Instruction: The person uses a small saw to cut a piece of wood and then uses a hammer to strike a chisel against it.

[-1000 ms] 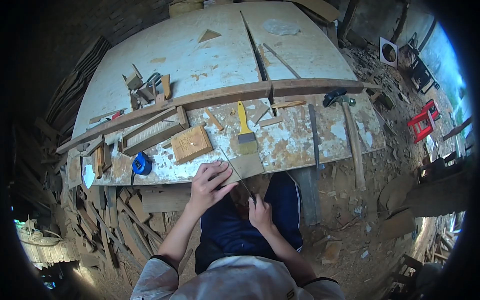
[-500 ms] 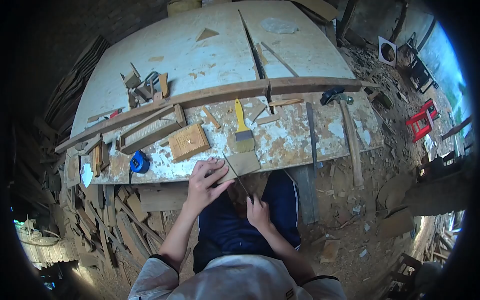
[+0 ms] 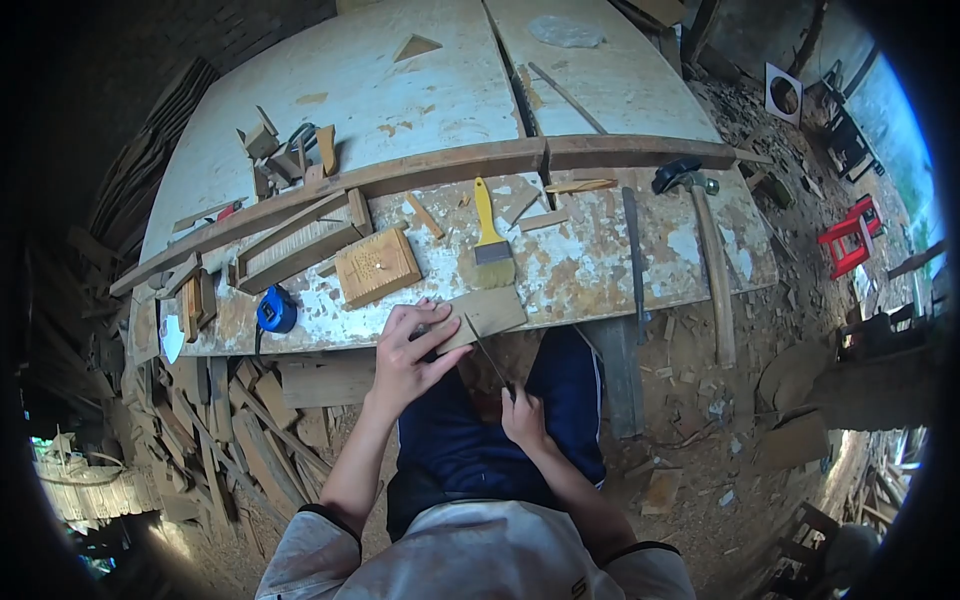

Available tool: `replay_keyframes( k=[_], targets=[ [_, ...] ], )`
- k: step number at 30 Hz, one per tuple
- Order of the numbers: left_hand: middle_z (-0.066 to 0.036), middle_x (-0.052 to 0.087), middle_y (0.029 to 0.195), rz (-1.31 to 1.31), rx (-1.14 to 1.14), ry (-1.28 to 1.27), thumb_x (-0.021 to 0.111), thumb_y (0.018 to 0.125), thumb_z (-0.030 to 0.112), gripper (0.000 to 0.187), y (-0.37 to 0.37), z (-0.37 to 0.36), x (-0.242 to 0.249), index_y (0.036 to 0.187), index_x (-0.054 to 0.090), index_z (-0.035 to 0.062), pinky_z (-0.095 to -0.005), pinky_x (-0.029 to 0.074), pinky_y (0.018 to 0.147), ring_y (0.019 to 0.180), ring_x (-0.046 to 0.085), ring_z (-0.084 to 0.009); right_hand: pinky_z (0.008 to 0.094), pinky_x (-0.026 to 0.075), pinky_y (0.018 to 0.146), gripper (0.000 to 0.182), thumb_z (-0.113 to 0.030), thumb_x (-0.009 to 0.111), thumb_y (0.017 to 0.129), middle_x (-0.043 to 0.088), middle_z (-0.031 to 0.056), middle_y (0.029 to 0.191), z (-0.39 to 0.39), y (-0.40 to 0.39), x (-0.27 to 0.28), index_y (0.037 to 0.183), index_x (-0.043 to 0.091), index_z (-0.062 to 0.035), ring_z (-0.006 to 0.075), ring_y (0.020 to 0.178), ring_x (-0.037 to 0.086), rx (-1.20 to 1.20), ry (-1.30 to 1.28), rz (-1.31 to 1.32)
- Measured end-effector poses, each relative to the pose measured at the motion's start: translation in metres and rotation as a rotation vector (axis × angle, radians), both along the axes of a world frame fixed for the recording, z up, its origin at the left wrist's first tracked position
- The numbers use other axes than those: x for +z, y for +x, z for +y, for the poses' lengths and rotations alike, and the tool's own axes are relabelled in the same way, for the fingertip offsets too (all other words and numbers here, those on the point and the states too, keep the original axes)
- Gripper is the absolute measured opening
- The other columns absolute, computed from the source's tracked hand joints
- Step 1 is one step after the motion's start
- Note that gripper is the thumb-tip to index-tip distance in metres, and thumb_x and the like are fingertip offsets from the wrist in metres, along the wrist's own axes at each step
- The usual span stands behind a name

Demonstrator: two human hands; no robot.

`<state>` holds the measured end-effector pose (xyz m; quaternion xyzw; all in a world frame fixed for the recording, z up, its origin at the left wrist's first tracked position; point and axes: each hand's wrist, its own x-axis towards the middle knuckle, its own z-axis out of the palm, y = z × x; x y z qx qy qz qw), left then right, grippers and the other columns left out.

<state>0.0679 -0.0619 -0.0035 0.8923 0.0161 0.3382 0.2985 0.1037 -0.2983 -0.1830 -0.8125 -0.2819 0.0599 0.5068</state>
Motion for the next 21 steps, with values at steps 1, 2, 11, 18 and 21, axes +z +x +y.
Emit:
replay_keyframes(
  k=[1, 2, 11, 18, 21],
  targets=[
    [-0.010, 0.080, 0.119, -0.004, -0.001, 0.001, 0.102, 0.071, 0.021, 0.048, 0.000, 0.001, 0.000, 0.115, 0.088, 0.0061, -0.0465, 0.061, 0.106, 0.109, 0.072, -0.0314, 0.0605, 0.055, 0.064, 0.020, -0.014, 0.064, 0.110, 0.070, 0.0313, 0.077, 0.003, 0.002, 0.005, 0.108, 0.067, 0.0060, 0.0541, 0.075, 0.072, 0.004, -0.008, -0.007],
    [-0.010, 0.080, 0.119, -0.005, 0.002, -0.002, 0.102, 0.071, 0.021, 0.048, -0.001, 0.000, -0.002, 0.115, 0.088, 0.0062, -0.0463, 0.061, 0.106, 0.108, 0.071, -0.0313, 0.0603, 0.056, 0.064, 0.020, -0.014, 0.064, 0.110, 0.071, 0.0313, 0.078, 0.005, 0.004, 0.008, 0.108, 0.067, 0.0060, 0.0538, 0.076, 0.072, 0.012, -0.008, 0.020],
    [-0.011, 0.081, 0.120, 0.015, -0.004, -0.014, 0.102, 0.072, 0.021, 0.050, -0.002, 0.002, 0.000, 0.117, 0.088, 0.0070, -0.0458, 0.061, 0.106, 0.108, 0.071, -0.0304, 0.0598, 0.056, 0.065, 0.020, -0.015, 0.063, 0.110, 0.072, 0.0302, 0.081, 0.008, 0.008, 0.039, 0.110, 0.068, 0.0046, 0.0528, 0.078, 0.073, 0.043, -0.032, 0.032],
    [-0.011, 0.078, 0.122, 0.030, -0.041, -0.036, 0.099, 0.075, 0.018, 0.048, -0.005, 0.002, 0.006, 0.119, 0.086, 0.0056, -0.0466, 0.061, 0.110, 0.108, 0.069, -0.0321, 0.0596, 0.057, 0.064, 0.021, -0.016, 0.064, 0.110, 0.072, 0.0296, 0.078, -0.004, 0.008, -0.002, 0.112, 0.068, 0.0048, 0.0525, 0.075, 0.073, 0.023, -0.049, -0.070],
    [-0.012, 0.078, 0.122, 0.065, -0.016, -0.053, 0.098, 0.076, 0.018, 0.047, -0.008, -0.001, 0.007, 0.119, 0.087, 0.0051, -0.0462, 0.060, 0.110, 0.109, 0.069, -0.0324, 0.0585, 0.058, 0.065, 0.024, -0.016, 0.065, 0.109, 0.073, 0.0303, 0.079, 0.010, 0.011, 0.037, 0.115, 0.070, 0.0063, 0.0517, 0.076, 0.074, 0.042, -0.098, 0.000]
  ],
)
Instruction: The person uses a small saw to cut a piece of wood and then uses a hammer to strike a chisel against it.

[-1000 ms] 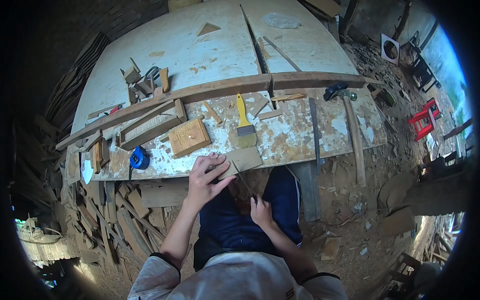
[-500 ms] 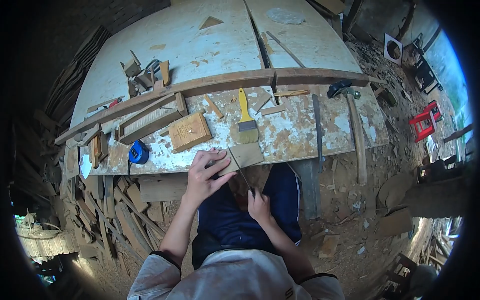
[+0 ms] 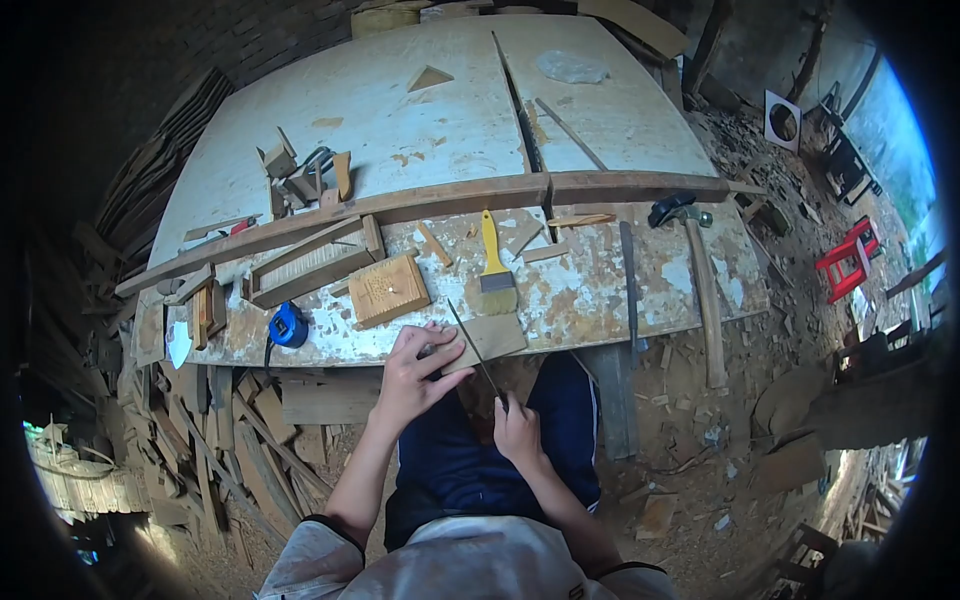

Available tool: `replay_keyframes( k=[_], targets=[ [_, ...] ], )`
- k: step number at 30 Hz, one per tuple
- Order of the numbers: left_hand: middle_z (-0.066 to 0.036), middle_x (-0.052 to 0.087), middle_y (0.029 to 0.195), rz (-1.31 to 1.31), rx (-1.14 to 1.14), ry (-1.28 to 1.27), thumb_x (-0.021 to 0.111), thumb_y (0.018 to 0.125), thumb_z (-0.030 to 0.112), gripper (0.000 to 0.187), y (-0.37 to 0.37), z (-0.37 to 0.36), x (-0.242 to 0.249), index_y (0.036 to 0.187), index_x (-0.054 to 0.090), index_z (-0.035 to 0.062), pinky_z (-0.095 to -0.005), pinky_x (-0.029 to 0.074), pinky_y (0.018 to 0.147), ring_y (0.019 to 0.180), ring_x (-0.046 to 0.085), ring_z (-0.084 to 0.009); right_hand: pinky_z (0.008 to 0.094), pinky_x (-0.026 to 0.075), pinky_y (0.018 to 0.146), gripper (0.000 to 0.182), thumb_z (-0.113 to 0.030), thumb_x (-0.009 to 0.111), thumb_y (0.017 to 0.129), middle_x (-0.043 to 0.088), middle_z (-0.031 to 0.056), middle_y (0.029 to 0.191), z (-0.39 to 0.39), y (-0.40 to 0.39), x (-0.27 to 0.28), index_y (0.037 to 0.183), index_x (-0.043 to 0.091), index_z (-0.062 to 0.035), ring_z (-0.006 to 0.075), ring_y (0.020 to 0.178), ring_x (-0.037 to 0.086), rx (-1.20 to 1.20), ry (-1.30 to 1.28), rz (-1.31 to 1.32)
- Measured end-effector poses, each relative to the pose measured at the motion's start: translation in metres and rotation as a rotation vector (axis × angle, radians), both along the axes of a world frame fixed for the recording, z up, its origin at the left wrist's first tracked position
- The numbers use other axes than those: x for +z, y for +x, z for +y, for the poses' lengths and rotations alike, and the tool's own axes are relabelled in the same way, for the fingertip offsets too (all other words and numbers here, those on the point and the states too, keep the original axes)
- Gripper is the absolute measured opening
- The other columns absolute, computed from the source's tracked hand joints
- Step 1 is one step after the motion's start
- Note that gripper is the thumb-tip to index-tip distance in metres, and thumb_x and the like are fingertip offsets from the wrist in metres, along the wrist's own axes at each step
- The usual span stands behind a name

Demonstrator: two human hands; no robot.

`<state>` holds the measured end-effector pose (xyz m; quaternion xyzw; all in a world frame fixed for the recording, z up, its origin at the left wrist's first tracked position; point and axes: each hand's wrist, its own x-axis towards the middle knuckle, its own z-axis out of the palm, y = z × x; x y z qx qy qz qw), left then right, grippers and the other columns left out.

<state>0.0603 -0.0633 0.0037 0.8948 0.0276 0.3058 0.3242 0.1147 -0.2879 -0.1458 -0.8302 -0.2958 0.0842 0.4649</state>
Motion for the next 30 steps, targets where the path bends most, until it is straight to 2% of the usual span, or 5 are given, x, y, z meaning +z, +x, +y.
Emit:
replay_keyframes(
  k=[3, 8, 11, 16, 30],
  targets=[
    [-0.011, 0.079, 0.122, -0.018, -0.005, 0.028, 0.100, 0.074, 0.020, 0.049, 0.003, 0.002, 0.003, 0.120, 0.087, 0.0061, -0.0461, 0.061, 0.109, 0.108, 0.070, -0.0308, 0.0588, 0.057, 0.065, 0.024, -0.017, 0.064, 0.110, 0.072, 0.0303, 0.079, -0.018, -0.010, -0.058, 0.115, 0.070, 0.0064, 0.0524, 0.076, 0.073, -0.012, 0.038, -0.044],
    [-0.010, 0.080, 0.121, -0.034, 0.007, 0.039, 0.101, 0.073, 0.021, 0.051, 0.002, 0.001, -0.004, 0.120, 0.087, 0.0070, -0.0462, 0.061, 0.108, 0.107, 0.070, -0.0297, 0.0605, 0.058, 0.067, 0.025, -0.017, 0.063, 0.111, 0.072, 0.0323, 0.081, 0.003, -0.009, 0.007, 0.116, 0.071, 0.0061, 0.0532, 0.077, 0.074, 0.008, 0.023, 0.077],
    [-0.010, 0.079, 0.122, -0.038, 0.000, 0.048, 0.100, 0.074, 0.021, 0.049, 0.002, 0.003, 0.000, 0.119, 0.087, 0.0065, -0.0457, 0.060, 0.108, 0.107, 0.070, -0.0304, 0.0603, 0.057, 0.068, 0.024, -0.017, 0.062, 0.111, 0.072, 0.0320, 0.081, -0.010, -0.017, -0.036, 0.115, 0.071, 0.0055, 0.0536, 0.078, 0.073, -0.018, 0.042, 0.011],
    [-0.010, 0.078, 0.123, -0.020, 0.005, 0.052, 0.099, 0.076, 0.020, 0.047, 0.001, 0.002, 0.000, 0.119, 0.086, 0.0053, -0.0447, 0.061, 0.107, 0.108, 0.070, -0.0315, 0.0605, 0.057, 0.068, 0.025, -0.017, 0.062, 0.111, 0.073, 0.0318, 0.082, 0.002, -0.011, 0.009, 0.114, 0.071, 0.0065, 0.0542, 0.079, 0.073, -0.004, 0.047, 0.060],
    [-0.009, 0.080, 0.122, -0.027, 0.020, 0.035, 0.101, 0.074, 0.022, 0.049, 0.002, 0.001, -0.002, 0.118, 0.088, 0.0083, -0.0451, 0.061, 0.108, 0.107, 0.070, -0.0287, 0.0600, 0.057, 0.067, 0.026, -0.018, 0.063, 0.111, 0.071, 0.0317, 0.079, -0.014, -0.014, -0.048, 0.116, 0.071, 0.0055, 0.0536, 0.079, 0.073, -0.002, 0.045, 0.014]
  ],
)
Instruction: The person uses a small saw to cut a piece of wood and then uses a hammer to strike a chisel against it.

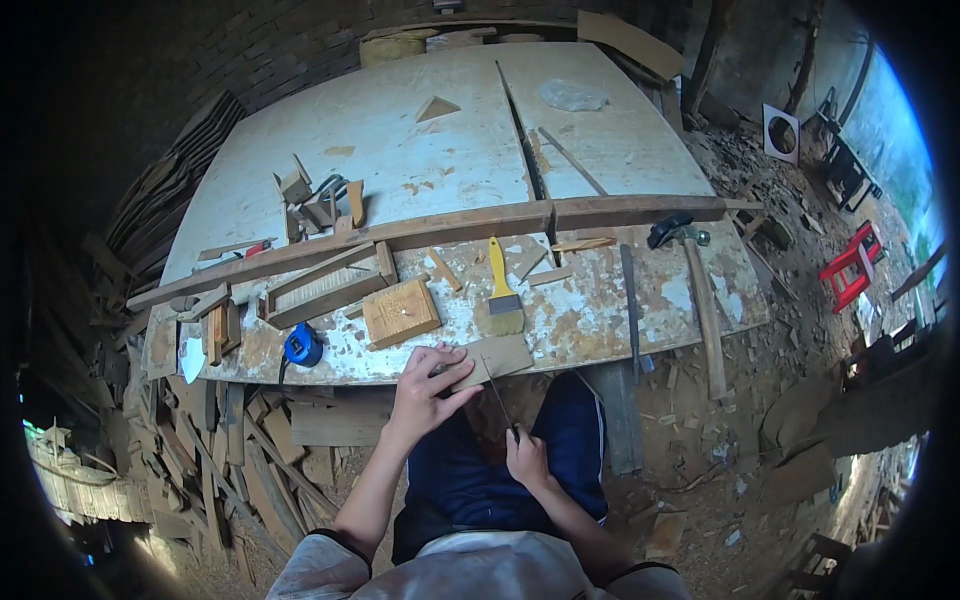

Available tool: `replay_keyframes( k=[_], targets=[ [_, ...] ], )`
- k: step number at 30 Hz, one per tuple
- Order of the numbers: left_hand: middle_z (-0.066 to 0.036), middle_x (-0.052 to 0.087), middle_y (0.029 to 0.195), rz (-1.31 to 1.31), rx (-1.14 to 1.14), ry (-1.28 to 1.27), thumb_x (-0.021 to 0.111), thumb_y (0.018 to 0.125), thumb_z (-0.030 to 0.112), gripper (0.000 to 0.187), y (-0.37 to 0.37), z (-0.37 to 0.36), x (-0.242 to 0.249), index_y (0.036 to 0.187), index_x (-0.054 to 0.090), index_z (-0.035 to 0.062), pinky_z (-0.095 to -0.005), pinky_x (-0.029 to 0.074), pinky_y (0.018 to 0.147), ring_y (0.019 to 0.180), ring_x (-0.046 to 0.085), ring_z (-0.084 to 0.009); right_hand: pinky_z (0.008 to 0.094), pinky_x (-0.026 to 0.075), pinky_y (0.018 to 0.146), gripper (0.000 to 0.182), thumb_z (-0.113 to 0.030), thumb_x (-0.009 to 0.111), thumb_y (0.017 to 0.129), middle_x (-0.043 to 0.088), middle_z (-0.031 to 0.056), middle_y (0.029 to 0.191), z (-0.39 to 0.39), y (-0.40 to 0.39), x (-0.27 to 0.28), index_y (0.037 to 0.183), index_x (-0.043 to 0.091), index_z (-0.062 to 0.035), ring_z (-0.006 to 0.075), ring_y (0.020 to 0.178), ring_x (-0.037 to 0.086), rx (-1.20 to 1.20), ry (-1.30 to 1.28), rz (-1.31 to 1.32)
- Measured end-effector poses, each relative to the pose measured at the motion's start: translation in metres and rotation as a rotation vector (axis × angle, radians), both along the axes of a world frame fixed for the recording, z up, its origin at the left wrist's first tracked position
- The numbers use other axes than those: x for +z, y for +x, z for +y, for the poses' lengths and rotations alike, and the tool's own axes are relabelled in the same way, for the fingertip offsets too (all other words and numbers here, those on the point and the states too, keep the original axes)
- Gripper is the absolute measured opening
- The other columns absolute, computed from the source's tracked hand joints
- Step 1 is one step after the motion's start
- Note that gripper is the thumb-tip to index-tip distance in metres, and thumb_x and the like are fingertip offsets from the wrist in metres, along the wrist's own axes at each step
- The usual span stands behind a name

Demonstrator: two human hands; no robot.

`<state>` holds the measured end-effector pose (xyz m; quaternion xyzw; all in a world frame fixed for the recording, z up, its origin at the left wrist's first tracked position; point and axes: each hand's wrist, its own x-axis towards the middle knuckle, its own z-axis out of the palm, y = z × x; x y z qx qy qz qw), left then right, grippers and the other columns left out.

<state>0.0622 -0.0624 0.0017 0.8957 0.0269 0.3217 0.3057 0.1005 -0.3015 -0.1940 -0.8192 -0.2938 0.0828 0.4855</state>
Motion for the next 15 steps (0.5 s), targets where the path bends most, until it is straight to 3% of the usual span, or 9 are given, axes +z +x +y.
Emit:
replay_keyframes(
  k=[2, 5, 7, 8, 12, 15],
  targets=[
    [-0.009, 0.080, 0.121, -0.011, -0.013, 0.012, 0.101, 0.073, 0.022, 0.049, 0.000, 0.003, -0.001, 0.119, 0.088, 0.0079, -0.0448, 0.061, 0.108, 0.107, 0.070, -0.0286, 0.0596, 0.056, 0.067, 0.027, -0.018, 0.063, 0.111, 0.071, 0.0316, 0.079, 0.009, 0.002, 0.040, 0.113, 0.071, 0.0074, 0.0529, 0.079, 0.074, 0.030, 0.015, 0.052],
    [-0.010, 0.079, 0.121, -0.005, -0.022, 0.012, 0.100, 0.074, 0.020, 0.049, -0.004, 0.001, -0.002, 0.119, 0.087, 0.0059, -0.0438, 0.061, 0.106, 0.108, 0.070, -0.0303, 0.0599, 0.056, 0.067, 0.027, -0.018, 0.063, 0.111, 0.071, 0.0315, 0.079, 0.015, 0.003, 0.045, 0.111, 0.072, 0.0075, 0.0529, 0.079, 0.074, 0.003, 0.036, 0.018],
    [-0.010, 0.078, 0.121, -0.025, -0.026, 0.016, 0.100, 0.075, 0.019, 0.048, 0.000, 0.004, 0.003, 0.119, 0.086, 0.0053, -0.0433, 0.061, 0.105, 0.109, 0.070, -0.0311, 0.0609, 0.056, 0.067, 0.026, -0.018, 0.062, 0.111, 0.071, 0.0310, 0.079, -0.003, 0.001, -0.017, 0.112, 0.072, 0.0057, 0.0535, 0.078, 0.073, -0.042, -0.011, -0.021],
    [-0.010, 0.078, 0.121, -0.035, -0.020, 0.006, 0.100, 0.075, 0.019, 0.048, 0.000, 0.003, 0.002, 0.119, 0.087, 0.0056, -0.0433, 0.061, 0.105, 0.109, 0.070, -0.0310, 0.0608, 0.056, 0.067, 0.027, -0.018, 0.063, 0.111, 0.072, 0.0314, 0.080, -0.004, 0.004, -0.012, 0.114, 0.071, 0.0073, 0.0536, 0.078, 0.073, -0.035, 0.007, -0.008],
    [-0.009, 0.078, 0.121, -0.009, 0.002, 0.008, 0.099, 0.075, 0.019, 0.045, -0.002, 0.000, 0.001, 0.117, 0.087, 0.0063, -0.0438, 0.062, 0.105, 0.110, 0.070, -0.0312, 0.0607, 0.057, 0.068, 0.030, -0.019, 0.063, 0.111, 0.072, 0.0320, 0.081, 0.008, 0.009, 0.061, 0.116, 0.072, 0.0096, 0.0541, 0.078, 0.073, 0.029, -0.032, 0.057],
    [-0.010, 0.078, 0.121, -0.015, -0.009, 0.016, 0.099, 0.076, 0.020, 0.044, -0.002, 0.002, -0.001, 0.116, 0.087, 0.0060, -0.0442, 0.062, 0.104, 0.111, 0.070, -0.0311, 0.0612, 0.057, 0.067, 0.027, -0.018, 0.063, 0.111, 0.072, 0.0314, 0.080, -0.004, 0.001, 0.016, 0.115, 0.072, 0.0070, 0.0540, 0.078, 0.073, -0.040, -0.017, 0.002]
  ],
)
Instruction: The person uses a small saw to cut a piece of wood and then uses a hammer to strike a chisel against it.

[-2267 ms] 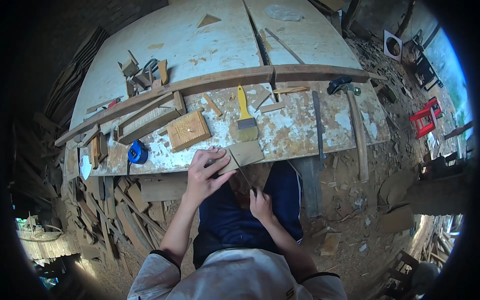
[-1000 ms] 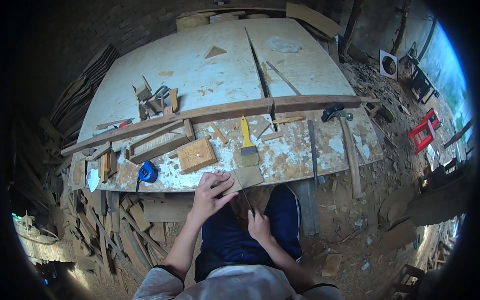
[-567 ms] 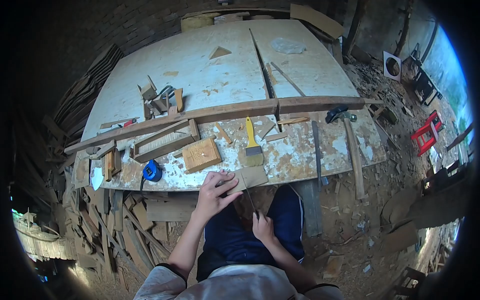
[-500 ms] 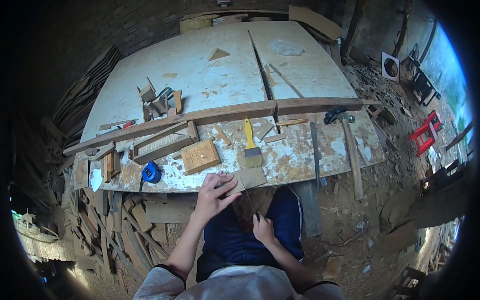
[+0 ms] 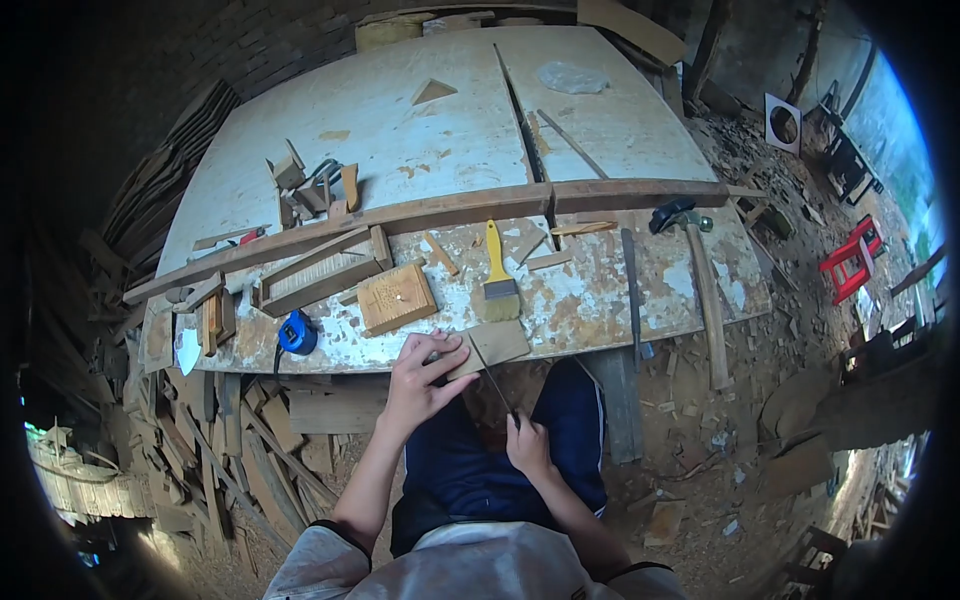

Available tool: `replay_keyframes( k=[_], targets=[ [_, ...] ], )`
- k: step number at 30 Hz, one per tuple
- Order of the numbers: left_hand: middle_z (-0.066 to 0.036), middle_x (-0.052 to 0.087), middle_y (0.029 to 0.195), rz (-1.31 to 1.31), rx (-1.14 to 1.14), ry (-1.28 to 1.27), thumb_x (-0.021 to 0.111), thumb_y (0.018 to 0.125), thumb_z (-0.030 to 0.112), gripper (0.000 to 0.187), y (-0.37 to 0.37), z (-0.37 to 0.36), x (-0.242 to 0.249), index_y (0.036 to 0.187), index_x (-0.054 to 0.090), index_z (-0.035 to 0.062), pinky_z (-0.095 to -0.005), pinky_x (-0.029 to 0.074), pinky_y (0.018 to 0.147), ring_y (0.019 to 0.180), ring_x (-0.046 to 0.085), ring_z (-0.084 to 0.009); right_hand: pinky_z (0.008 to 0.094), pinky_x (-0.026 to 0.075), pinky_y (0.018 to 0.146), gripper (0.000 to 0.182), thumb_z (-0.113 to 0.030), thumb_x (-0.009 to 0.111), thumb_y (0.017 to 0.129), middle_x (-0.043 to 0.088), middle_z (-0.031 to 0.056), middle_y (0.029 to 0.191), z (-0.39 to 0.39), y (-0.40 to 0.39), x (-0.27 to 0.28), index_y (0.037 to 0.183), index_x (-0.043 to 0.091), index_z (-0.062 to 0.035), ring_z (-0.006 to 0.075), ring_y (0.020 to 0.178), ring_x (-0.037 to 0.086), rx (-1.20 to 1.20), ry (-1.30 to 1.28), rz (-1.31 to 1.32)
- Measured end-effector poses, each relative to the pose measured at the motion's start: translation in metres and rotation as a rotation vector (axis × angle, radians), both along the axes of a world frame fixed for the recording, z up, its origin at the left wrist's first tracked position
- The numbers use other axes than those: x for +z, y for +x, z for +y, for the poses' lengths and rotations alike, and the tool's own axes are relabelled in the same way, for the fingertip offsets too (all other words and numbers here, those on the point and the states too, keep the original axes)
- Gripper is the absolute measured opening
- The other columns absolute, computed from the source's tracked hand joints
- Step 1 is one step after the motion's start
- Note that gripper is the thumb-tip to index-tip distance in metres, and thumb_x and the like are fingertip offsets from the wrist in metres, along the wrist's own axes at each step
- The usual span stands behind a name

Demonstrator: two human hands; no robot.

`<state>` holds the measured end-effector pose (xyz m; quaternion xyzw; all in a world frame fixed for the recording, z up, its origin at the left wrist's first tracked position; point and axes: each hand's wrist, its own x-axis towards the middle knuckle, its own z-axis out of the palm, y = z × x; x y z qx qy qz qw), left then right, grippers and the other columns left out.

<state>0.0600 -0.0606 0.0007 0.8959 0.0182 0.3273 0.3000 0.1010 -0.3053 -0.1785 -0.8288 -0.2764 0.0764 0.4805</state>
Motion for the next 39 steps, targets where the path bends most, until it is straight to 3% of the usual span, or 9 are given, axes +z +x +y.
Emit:
replay_keyframes(
  k=[5, 9, 13, 17, 21, 25, 30, 35, 39],
  targets=[
    [-0.010, 0.078, 0.121, -0.003, 0.022, 0.005, 0.099, 0.074, 0.018, 0.046, 0.000, -0.002, -0.004, 0.117, 0.087, 0.0057, -0.0441, 0.061, 0.105, 0.112, 0.070, -0.0315, 0.0598, 0.057, 0.066, 0.023, -0.017, 0.063, 0.111, 0.072, 0.0304, 0.080, 0.014, 0.007, 0.046, 0.109, 0.069, 0.0053, 0.0526, 0.079, 0.074, 0.033, -0.016, 0.014],
    [-0.010, 0.078, 0.120, -0.002, -0.003, -0.018, 0.099, 0.073, 0.017, 0.048, 0.001, -0.002, 0.000, 0.117, 0.086, 0.0047, -0.0440, 0.060, 0.105, 0.111, 0.070, -0.0317, 0.0607, 0.056, 0.066, 0.023, -0.017, 0.062, 0.112, 0.071, 0.0305, 0.080, -0.002, -0.004, -0.014, 0.109, 0.070, 0.0040, 0.0533, 0.078, 0.072, 0.029, 0.050, 0.023],
    [-0.010, 0.079, 0.118, -0.021, 0.017, -0.011, 0.100, 0.073, 0.017, 0.047, 0.000, -0.003, -0.008, 0.117, 0.087, 0.0046, -0.0443, 0.061, 0.104, 0.110, 0.070, -0.0315, 0.0593, 0.057, 0.066, 0.025, -0.017, 0.063, 0.111, 0.072, 0.0311, 0.081, 0.019, 0.005, 0.046, 0.114, 0.071, 0.0065, 0.0527, 0.077, 0.074, 0.038, -0.013, -0.004],
    [-0.010, 0.079, 0.118, -0.026, 0.013, -0.010, 0.100, 0.073, 0.017, 0.046, 0.002, -0.001, -0.001, 0.115, 0.087, 0.0044, -0.0451, 0.062, 0.103, 0.109, 0.071, -0.0321, 0.0591, 0.057, 0.066, 0.026, -0.016, 0.064, 0.111, 0.073, 0.0318, 0.083, -0.004, 0.000, -0.022, 0.116, 0.072, 0.0081, 0.0538, 0.078, 0.073, 0.043, 0.029, 0.008],
    [-0.010, 0.079, 0.117, -0.040, 0.026, -0.005, 0.099, 0.073, 0.016, 0.046, 0.005, -0.001, -0.003, 0.115, 0.087, 0.0042, -0.0458, 0.062, 0.105, 0.108, 0.071, -0.0326, 0.0583, 0.057, 0.065, 0.028, -0.015, 0.065, 0.110, 0.072, 0.0332, 0.082, 0.014, 0.014, 0.039, 0.118, 0.072, 0.0113, 0.0527, 0.078, 0.074, 0.075, 0.023, 0.017],
    [-0.010, 0.079, 0.118, -0.020, 0.021, -0.038, 0.099, 0.073, 0.016, 0.044, 0.000, -0.005, -0.001, 0.114, 0.087, 0.0043, -0.0468, 0.062, 0.108, 0.108, 0.071, -0.0331, 0.0601, 0.056, 0.065, 0.022, -0.014, 0.064, 0.111, 0.071, 0.0320, 0.081, -0.001, 0.004, -0.024, 0.112, 0.071, 0.0063, 0.0532, 0.078, 0.073, 0.032, 0.008, -0.032],
    [-0.010, 0.079, 0.118, -0.032, 0.043, -0.008, 0.099, 0.073, 0.016, 0.044, 0.002, -0.004, -0.003, 0.114, 0.087, 0.0042, -0.0459, 0.063, 0.104, 0.109, 0.071, -0.0324, 0.0598, 0.056, 0.065, 0.021, -0.015, 0.062, 0.111, 0.071, 0.0291, 0.078, 0.020, 0.018, 0.052, 0.106, 0.070, 0.0041, 0.0521, 0.077, 0.072, 0.077, 0.024, 0.027],
    [-0.010, 0.078, 0.119, -0.030, 0.002, -0.021, 0.098, 0.074, 0.017, 0.045, 0.001, -0.002, -0.004, 0.115, 0.086, 0.0042, -0.0455, 0.062, 0.104, 0.109, 0.070, -0.0330, 0.0586, 0.054, 0.064, 0.024, -0.017, 0.060, 0.113, 0.069, 0.0300, 0.079, 0.001, 0.005, -0.023, 0.102, 0.067, 0.0028, 0.0515, 0.077, 0.072, 0.014, 0.076, -0.044],
    [-0.010, 0.078, 0.119, -0.034, 0.024, -0.005, 0.098, 0.075, 0.018, 0.044, 0.001, -0.003, -0.006, 0.115, 0.086, 0.0040, -0.0452, 0.062, 0.104, 0.109, 0.070, -0.0334, 0.0581, 0.057, 0.065, 0.024, -0.016, 0.063, 0.111, 0.071, 0.0303, 0.079, 0.021, 0.016, 0.055, 0.110, 0.070, 0.0062, 0.0520, 0.077, 0.074, 0.071, 0.018, 0.035]
  ],
)
